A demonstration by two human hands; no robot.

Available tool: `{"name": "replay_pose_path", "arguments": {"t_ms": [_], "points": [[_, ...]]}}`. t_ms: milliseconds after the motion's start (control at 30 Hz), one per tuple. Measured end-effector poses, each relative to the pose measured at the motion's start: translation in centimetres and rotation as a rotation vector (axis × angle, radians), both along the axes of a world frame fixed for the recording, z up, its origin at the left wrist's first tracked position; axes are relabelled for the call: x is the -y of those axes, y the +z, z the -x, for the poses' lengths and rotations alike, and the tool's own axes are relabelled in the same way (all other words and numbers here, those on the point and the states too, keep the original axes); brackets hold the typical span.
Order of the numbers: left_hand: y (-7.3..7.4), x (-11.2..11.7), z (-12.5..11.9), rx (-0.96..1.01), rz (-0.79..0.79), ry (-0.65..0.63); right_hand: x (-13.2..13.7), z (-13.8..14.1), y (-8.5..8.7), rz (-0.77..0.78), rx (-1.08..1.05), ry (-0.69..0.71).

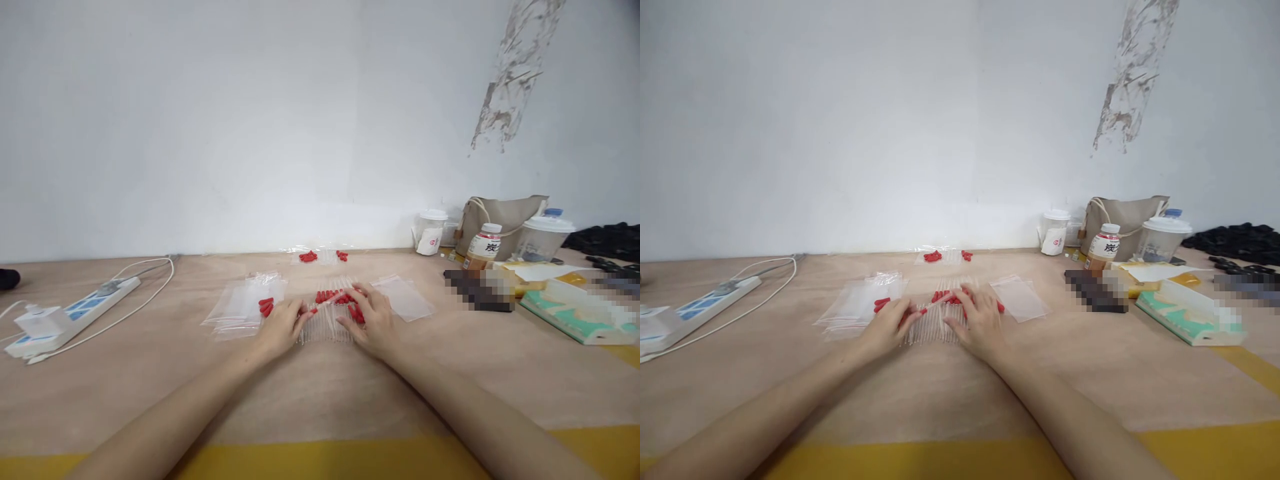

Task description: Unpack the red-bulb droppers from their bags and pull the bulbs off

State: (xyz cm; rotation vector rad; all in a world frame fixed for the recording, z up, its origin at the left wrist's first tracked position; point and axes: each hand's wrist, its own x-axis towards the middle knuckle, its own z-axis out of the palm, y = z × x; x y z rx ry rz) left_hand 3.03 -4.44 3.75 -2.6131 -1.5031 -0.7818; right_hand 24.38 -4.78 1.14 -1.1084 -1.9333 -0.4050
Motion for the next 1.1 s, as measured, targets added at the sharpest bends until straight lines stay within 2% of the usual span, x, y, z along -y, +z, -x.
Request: {"name": "replay_pose_path", "arguments": {"t_ms": [67, 167, 300, 467, 633, 900, 1100], "points": [[-1.0, 1.5, 1.3, -0.056, -0.125, -0.081, 0.4, 0.3, -0.1, -0.015, 0.147, 0.096], [-2.2, 2.4, 2.2, -0.122, -0.264, -0.134, 0.8, 1.0, -0.5, -0.004, 0.269, 0.243], [-2.8, 2.3, 2.0, -0.12, -0.353, -0.203, 1.0, 1.7, -1.1, -0.004, 0.275, 0.283], [-3.1, 1.8, 1.5, -0.062, -0.382, -0.225, 0.9, 2.0, -1.4, 0.026, 0.278, 0.247], [-3.4, 1.6, 1.2, -0.02, -0.38, -0.24, 1.0, 2.0, -1.4, 0.047, 0.264, 0.274], [-2.7, 2.2, 1.2, -0.105, -0.316, -0.273, 1.6, 1.5, -1.2, 0.05, 0.267, 0.296], [-3.0, 2.4, 1.2, -0.115, -0.313, -0.316, 1.6, 1.4, -1.4, 0.038, 0.273, 0.287]]}}
